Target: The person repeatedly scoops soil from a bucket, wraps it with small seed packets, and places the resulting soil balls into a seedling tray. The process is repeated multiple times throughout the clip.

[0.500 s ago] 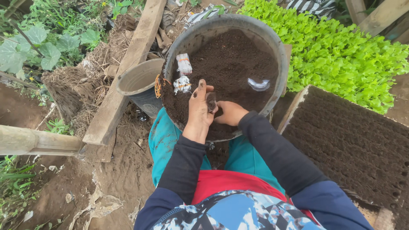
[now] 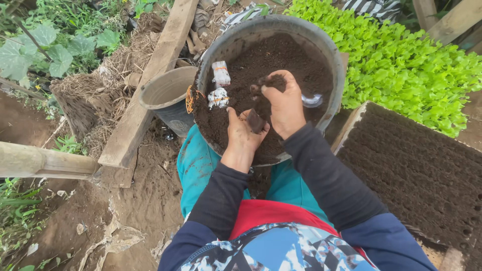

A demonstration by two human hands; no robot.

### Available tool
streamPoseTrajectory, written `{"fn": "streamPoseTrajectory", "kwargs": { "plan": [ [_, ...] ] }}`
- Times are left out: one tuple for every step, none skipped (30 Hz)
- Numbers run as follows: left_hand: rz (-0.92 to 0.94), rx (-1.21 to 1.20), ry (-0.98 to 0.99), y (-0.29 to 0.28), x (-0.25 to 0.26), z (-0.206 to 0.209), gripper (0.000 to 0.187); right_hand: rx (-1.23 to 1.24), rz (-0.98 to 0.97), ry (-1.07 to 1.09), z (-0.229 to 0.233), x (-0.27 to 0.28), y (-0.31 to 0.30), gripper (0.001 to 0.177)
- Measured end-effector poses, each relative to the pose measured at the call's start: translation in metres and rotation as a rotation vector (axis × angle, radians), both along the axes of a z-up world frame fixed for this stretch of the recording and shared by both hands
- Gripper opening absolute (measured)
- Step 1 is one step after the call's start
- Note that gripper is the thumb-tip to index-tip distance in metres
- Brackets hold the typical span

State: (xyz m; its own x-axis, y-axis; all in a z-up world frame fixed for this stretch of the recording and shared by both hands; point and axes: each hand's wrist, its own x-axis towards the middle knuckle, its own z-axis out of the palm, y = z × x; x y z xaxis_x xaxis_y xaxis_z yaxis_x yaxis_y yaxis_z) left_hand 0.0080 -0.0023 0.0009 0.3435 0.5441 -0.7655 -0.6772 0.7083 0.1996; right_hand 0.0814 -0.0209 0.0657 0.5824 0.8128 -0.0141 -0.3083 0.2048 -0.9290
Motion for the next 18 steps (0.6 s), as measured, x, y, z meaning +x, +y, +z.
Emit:
{"fn": "streamPoseTrajectory", "kwargs": {
  "plan": [
    [0.002,-0.001,0.000,0.000,0.000,-0.002,0.064,-0.001,0.002,0.000,-0.002,0.000,-0.003,0.023],
    [0.012,-0.010,-0.009,0.001,0.000,-0.003,0.064,0.013,0.019,-0.131,-0.004,0.000,-0.006,0.024],
    [0.021,-0.018,-0.017,0.002,0.001,-0.005,0.064,0.027,0.037,-0.262,-0.006,0.001,-0.009,0.027],
    [0.020,-0.018,-0.018,0.002,0.002,-0.005,0.064,0.027,0.035,-0.263,-0.005,0.001,-0.013,0.027],
    [0.055,-0.036,-0.029,0.002,0.004,-0.004,0.060,0.038,0.053,-0.303,-0.005,0.001,-0.017,0.023],
    [0.088,-0.054,-0.038,0.002,0.005,-0.004,0.059,0.049,0.070,-0.343,-0.005,0.001,-0.022,0.020],
    [0.085,-0.055,-0.038,0.000,0.006,0.001,0.059,0.048,0.067,-0.343,-0.007,0.003,-0.027,0.020],
    [0.129,-0.040,-0.027,-0.001,0.007,0.006,0.054,-0.003,0.046,-0.414,-0.010,0.005,-0.033,0.020],
    [0.174,-0.024,-0.015,-0.003,0.008,0.011,0.051,-0.054,0.025,-0.485,-0.012,0.007,-0.038,0.021],
    [0.169,-0.024,-0.016,0.001,0.012,-0.006,0.051,-0.054,0.020,-0.486,-0.015,0.010,-0.044,0.021],
    [0.130,0.012,0.041,0.005,0.016,-0.023,0.054,-0.161,0.073,-0.772,-0.018,0.013,-0.050,0.022],
    [0.091,0.050,0.099,0.010,0.020,-0.040,0.058,-0.269,0.127,-1.056,-0.020,0.016,-0.056,0.026],
    [0.088,0.053,0.098,0.007,0.020,-0.032,0.058,-0.268,0.123,-1.056,-0.021,0.018,-0.057,0.026],
    [0.031,0.114,0.104,0.003,0.020,-0.025,0.050,-0.306,0.250,-1.067,-0.022,0.021,-0.058,0.034],
    [-0.027,0.174,0.110,0.000,0.020,-0.018,0.044,-0.343,0.377,-1.075,-0.023,0.023,-0.058,0.044],
    [-0.028,0.178,0.111,0.000,0.020,-0.014,0.044,-0.341,0.374,-1.075,-0.029,0.030,-0.054,0.044],
    [-0.041,0.166,0.008,-0.001,0.019,-0.009,0.047,-0.255,0.279,-1.026,-0.035,0.038,-0.050,0.047],
    [-0.050,0.153,-0.095,-0.001,0.018,-0.005,0.051,-0.168,0.189,-0.977,-0.041,0.045,-0.045,0.051]
  ]
}}
